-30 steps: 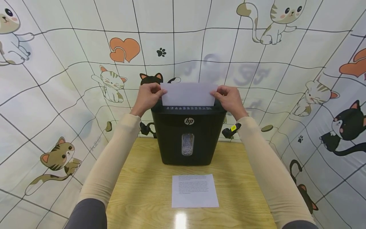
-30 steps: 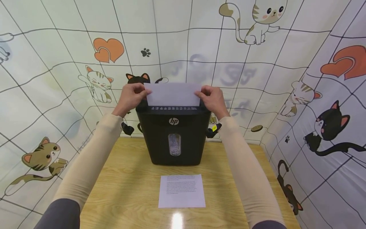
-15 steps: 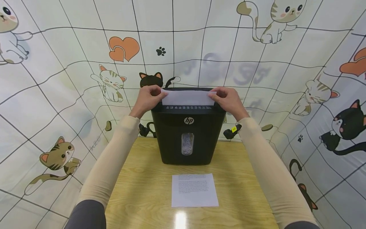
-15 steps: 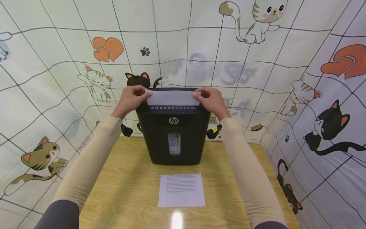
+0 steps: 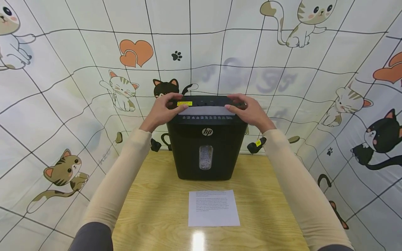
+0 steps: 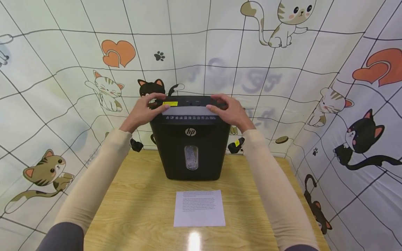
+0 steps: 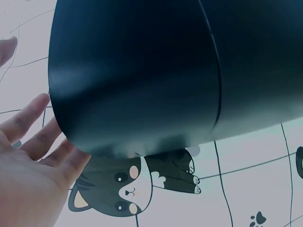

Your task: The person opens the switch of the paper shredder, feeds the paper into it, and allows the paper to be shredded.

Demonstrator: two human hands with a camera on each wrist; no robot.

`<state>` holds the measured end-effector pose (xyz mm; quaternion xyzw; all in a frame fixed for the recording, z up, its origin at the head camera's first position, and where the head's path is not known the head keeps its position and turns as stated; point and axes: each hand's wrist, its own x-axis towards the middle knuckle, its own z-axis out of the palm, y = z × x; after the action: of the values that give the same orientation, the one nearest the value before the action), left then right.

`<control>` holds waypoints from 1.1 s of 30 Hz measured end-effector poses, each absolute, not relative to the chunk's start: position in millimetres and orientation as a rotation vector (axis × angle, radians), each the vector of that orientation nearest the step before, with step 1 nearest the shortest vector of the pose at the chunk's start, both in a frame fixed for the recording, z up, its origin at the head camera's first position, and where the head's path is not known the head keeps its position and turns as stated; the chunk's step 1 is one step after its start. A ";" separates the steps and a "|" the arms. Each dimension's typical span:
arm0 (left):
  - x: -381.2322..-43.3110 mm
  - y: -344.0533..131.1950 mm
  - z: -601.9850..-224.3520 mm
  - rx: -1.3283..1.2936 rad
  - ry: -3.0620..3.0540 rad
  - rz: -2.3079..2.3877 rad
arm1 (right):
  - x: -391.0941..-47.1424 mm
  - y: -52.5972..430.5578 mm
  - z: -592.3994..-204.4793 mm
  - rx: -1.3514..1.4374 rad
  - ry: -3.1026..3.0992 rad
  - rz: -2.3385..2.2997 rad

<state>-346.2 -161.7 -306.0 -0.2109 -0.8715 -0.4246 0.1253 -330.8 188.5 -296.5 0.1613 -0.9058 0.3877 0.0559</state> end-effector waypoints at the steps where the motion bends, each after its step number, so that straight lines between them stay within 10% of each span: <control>1: -345.6 -162.6 -306.3 -0.622 -2.543 -1.220 | -330.1 189.5 -296.6 0.495 -2.754 1.167; 33: -309.6 -197.3 -390.4 -0.470 -2.610 -1.118 | -298.4 225.8 -362.1 0.488 -2.809 0.982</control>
<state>-309.6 -197.3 -390.4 -0.1619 -0.8990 -0.3851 0.1315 -298.4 225.8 -362.1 0.1614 -0.9297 0.3250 0.0630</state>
